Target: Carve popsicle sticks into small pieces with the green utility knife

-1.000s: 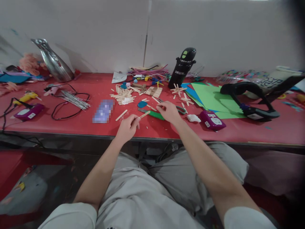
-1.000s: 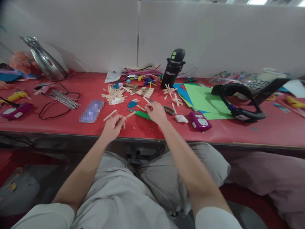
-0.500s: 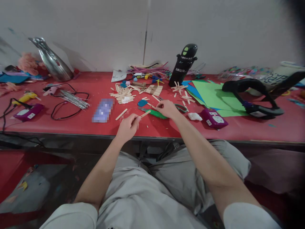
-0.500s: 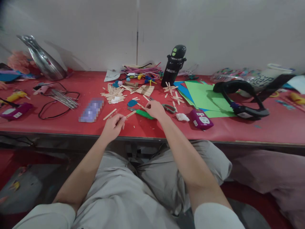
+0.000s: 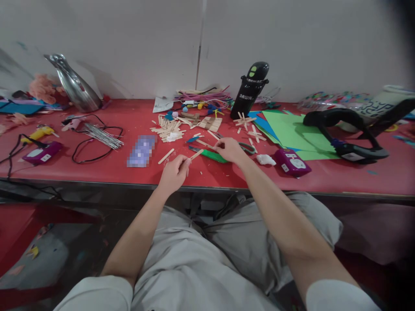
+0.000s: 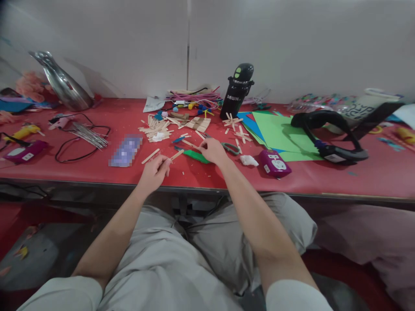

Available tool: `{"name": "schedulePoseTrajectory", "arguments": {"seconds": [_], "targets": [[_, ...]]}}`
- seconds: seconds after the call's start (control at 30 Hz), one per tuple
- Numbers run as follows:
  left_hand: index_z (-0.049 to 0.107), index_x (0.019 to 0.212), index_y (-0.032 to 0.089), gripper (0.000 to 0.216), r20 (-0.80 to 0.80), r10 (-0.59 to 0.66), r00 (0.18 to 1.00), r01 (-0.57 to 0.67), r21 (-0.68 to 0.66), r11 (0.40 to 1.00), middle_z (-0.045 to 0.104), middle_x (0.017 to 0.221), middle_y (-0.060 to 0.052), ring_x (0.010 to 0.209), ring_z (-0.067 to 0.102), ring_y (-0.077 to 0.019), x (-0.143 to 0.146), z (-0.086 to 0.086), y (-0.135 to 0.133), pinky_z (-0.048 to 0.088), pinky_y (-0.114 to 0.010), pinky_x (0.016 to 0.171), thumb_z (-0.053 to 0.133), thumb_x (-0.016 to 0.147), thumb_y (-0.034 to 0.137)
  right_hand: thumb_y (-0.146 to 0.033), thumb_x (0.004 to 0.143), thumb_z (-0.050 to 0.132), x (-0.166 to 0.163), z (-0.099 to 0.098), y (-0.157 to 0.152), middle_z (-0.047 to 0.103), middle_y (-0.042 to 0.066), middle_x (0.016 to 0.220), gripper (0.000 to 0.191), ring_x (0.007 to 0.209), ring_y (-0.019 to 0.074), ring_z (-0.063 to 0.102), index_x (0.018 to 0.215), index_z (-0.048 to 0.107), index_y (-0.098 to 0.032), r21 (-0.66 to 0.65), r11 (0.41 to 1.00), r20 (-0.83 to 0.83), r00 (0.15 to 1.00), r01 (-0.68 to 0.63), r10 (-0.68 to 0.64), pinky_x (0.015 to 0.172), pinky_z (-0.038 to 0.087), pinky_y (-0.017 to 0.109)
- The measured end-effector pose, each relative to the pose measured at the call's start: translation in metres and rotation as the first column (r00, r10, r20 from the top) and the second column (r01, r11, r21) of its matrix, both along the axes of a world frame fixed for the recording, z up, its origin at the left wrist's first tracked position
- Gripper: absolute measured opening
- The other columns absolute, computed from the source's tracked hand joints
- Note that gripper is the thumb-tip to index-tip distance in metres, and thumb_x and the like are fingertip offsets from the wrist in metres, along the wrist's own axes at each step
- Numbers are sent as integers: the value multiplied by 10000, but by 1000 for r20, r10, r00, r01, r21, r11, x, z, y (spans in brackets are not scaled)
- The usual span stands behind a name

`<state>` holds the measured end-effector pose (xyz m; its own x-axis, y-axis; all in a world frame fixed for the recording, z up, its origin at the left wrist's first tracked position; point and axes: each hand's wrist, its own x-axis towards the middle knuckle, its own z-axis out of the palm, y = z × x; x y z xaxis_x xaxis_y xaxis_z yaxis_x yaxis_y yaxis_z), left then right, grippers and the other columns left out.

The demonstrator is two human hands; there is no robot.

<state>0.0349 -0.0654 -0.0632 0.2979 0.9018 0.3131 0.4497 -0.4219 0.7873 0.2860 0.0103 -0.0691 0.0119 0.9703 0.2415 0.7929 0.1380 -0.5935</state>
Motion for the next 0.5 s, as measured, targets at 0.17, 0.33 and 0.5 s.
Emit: {"name": "schedulePoseTrajectory", "arguments": {"seconds": [0.17,0.33,0.5], "targets": [[508,805,221,273,47,20,999,-19,-16,1000,553,584,49,571,522,-118,0,-2,3,394,-268,624,423,979,414,-222,798,621,4,7,-11,699,81,790,58,746,217,643,816,648,-173,81,996,-128,991,42,-32,743,521,385],[526,880,218,227,126,31,991,-27,-33,999,566,642,37,589,515,-121,-2,-9,10,413,-271,626,407,981,383,-259,814,594,-4,21,-42,730,83,857,214,782,204,672,968,701,-156,83,996,-261,963,-44,64,725,537,346],[521,900,209,213,126,46,991,-45,-5,999,616,717,18,613,527,-115,-3,-13,14,421,-264,639,403,982,367,-381,791,665,-21,33,-82,748,64,840,291,749,182,662,950,757,-155,-23,976,-446,876,-217,185,719,529,324]]}}
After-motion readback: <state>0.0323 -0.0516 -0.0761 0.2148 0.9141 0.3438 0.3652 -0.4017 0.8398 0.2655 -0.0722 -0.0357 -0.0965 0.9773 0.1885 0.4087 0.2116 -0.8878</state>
